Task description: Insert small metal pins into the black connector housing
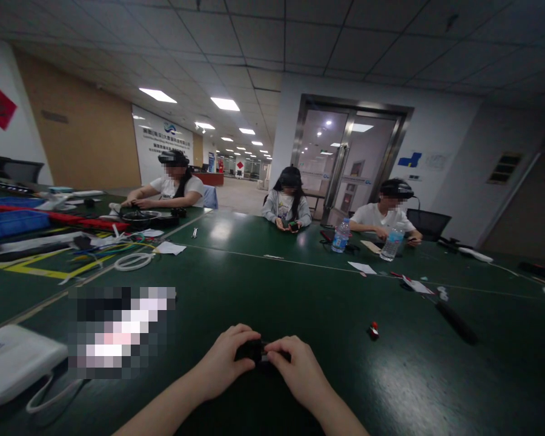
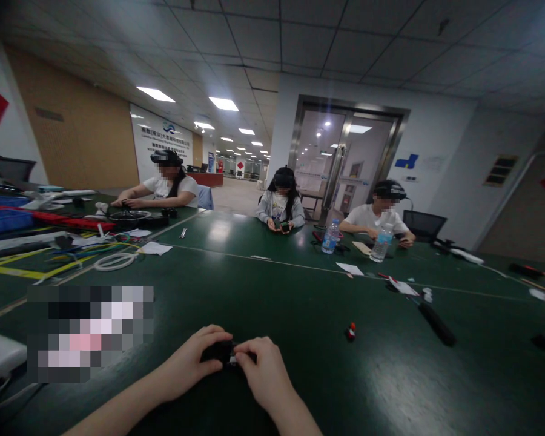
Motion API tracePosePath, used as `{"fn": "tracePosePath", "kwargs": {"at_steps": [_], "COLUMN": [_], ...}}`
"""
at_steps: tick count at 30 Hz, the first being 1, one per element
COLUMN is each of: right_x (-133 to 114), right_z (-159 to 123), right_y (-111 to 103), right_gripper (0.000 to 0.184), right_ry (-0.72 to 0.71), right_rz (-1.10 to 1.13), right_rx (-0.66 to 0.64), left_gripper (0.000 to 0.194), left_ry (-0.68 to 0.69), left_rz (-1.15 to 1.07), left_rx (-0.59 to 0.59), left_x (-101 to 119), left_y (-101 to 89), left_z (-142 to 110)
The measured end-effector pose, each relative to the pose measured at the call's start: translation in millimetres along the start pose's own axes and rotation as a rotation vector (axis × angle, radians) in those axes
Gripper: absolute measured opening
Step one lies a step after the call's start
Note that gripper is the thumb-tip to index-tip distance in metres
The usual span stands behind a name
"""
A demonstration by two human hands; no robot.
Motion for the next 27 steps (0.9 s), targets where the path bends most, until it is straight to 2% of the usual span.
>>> {"fn": "tracePosePath", "kwargs": {"at_steps": [6, 19, 27], "right_x": [-1.8, -4.2, 2.0], "right_z": [-1.3, 1.5, 0.9], "right_y": [-2.3, 1.9, -0.3], "right_gripper": [0.017, 0.011, 0.015], "right_ry": [0.021, -0.081, 0.005], "right_rz": [0.03, -0.056, -0.011], "right_rx": [-0.018, -0.052, -0.077], "left_gripper": [0.043, 0.042, 0.043], "left_ry": [-0.033, -0.019, -0.028], "left_rz": [-0.006, 0.037, 0.046], "left_rx": [-0.014, 0.029, 0.023], "left_x": [-1.1, -5.5, -5.3], "left_y": [0.7, 4.0, 3.6], "left_z": [0.7, 3.3, 2.0]}}
Point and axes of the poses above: each hand's wrist, its own z-axis towards the middle knuckle, its own y-axis out of the palm, x = y × z, the point moved 7 cm from there along z, towards the middle knuckle, and after that the axes turned 13 degrees about -y, right-handed, at the moved point
